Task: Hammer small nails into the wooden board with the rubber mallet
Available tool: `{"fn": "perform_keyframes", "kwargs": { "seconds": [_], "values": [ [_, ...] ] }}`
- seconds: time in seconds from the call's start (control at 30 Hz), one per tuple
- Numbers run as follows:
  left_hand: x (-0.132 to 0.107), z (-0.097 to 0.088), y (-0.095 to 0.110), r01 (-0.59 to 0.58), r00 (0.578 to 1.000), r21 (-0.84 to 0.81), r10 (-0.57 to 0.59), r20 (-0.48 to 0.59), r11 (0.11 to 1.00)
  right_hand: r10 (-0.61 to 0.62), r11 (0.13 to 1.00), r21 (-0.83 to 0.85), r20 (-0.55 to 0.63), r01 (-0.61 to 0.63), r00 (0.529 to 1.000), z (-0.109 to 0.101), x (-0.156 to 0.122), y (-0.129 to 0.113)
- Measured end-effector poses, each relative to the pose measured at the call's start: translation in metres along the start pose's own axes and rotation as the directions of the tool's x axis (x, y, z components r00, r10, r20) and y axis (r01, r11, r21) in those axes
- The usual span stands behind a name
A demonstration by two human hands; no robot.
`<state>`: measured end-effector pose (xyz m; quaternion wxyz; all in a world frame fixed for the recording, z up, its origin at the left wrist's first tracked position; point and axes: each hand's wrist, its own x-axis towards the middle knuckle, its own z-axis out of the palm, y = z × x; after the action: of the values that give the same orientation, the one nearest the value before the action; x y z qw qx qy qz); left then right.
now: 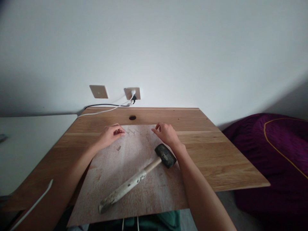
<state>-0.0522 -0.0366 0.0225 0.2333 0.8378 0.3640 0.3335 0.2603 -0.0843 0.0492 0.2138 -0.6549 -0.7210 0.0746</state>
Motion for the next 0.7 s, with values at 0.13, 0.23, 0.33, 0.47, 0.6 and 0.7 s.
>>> {"fn": "perform_keyframes", "kwargs": {
  "seconds": [0.13, 0.23, 0.33, 0.47, 0.6, 0.7],
  "values": [
    [0.001, 0.001, 0.007, -0.002, 0.999, 0.038, 0.004, -0.045, 0.999, -0.020, 0.999, -0.028, 0.016, 0.020, 1.000, 0.003, 0.000, -0.001],
    [0.001, 0.001, 0.012, -0.018, 0.998, 0.052, 0.021, -0.065, 0.999, -0.034, 0.999, -0.040, 0.028, 0.035, 0.999, 0.004, 0.001, -0.002],
    [0.000, 0.002, 0.015, -0.045, 0.999, 0.041, 0.046, -0.020, 0.998, -0.041, 0.998, -0.044, 0.036, 0.043, 0.999, 0.004, 0.001, -0.002],
    [-0.002, 0.005, 0.015, -0.060, 0.997, 0.015, 0.059, 0.048, 0.998, -0.051, 0.998, -0.038, 0.047, 0.053, 0.998, 0.005, 0.002, -0.002],
    [-0.002, 0.009, 0.013, -0.042, 0.999, 0.051, 0.041, 0.015, 0.998, -0.062, 0.998, -0.021, 0.059, 0.064, 0.996, 0.003, 0.002, -0.001],
    [-0.002, 0.010, 0.010, -0.031, 1.000, 0.058, 0.031, 0.001, 0.998, -0.076, 0.997, -0.001, 0.076, 0.077, 0.994, 0.001, 0.001, -0.001]
  ]
}}
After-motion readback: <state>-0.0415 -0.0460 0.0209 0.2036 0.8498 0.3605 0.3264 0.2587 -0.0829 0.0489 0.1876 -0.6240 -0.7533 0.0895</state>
